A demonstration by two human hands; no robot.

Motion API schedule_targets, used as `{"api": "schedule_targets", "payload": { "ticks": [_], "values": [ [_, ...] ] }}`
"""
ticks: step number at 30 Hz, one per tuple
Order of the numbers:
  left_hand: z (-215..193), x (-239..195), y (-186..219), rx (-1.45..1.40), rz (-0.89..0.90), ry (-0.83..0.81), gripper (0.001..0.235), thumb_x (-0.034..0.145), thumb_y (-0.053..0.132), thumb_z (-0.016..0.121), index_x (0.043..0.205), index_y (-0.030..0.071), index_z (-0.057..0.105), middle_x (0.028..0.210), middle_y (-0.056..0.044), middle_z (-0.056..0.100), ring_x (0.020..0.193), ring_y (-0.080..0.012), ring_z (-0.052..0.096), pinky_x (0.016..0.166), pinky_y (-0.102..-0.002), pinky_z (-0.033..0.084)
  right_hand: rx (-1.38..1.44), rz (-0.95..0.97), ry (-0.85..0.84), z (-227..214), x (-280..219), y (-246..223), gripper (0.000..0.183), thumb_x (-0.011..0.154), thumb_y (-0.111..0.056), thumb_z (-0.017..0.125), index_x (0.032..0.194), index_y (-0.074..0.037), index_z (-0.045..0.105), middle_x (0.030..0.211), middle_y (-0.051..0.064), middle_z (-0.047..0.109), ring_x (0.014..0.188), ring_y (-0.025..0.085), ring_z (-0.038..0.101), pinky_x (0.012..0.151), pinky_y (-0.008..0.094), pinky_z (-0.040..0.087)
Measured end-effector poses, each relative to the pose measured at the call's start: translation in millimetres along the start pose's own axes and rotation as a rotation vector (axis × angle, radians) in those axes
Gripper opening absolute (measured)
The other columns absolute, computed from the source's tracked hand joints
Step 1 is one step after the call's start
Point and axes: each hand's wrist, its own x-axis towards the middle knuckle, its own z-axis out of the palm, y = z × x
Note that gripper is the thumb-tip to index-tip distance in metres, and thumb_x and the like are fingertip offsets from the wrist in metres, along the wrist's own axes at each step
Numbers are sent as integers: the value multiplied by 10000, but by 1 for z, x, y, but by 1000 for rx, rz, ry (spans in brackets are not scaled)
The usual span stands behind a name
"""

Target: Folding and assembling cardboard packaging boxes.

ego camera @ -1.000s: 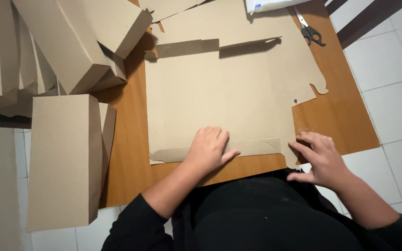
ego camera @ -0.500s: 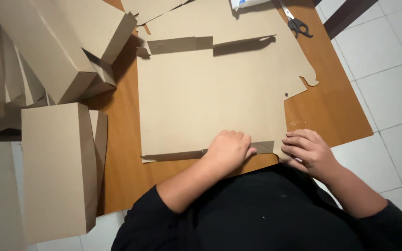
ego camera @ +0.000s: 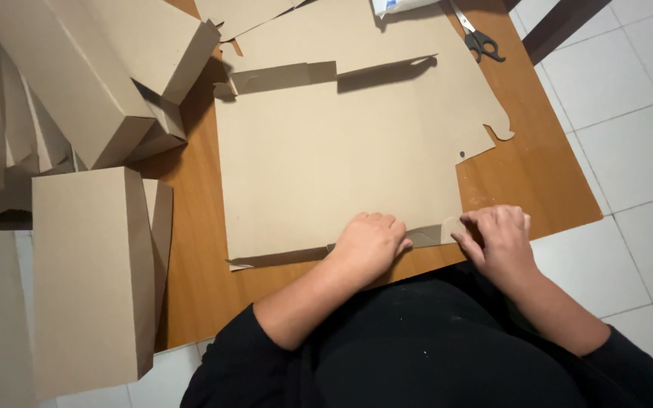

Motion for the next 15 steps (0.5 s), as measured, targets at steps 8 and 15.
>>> {"api": "schedule_targets", "payload": {
  "ticks": [8,15],
  "values": [
    [-19,-2,-9,-29,68,143,239,927,298,687,844,87,612,786,-72,634,784,-277,646,714,-419,494,258,-65,-4,-7,2,6,330,784,-230,809,1059,-75,714,905,70,656,887,279,563,838,420,417],
    [-23,2,-9,-259,34,183,120,940,183,652,899,71,644,830,-106,662,825,-320,666,742,-460,533,511,-149,28,-16,27,-13,127,876,-38,734,989,-48,677,906,88,675,851,261,635,749,382,518]
  ]
}}
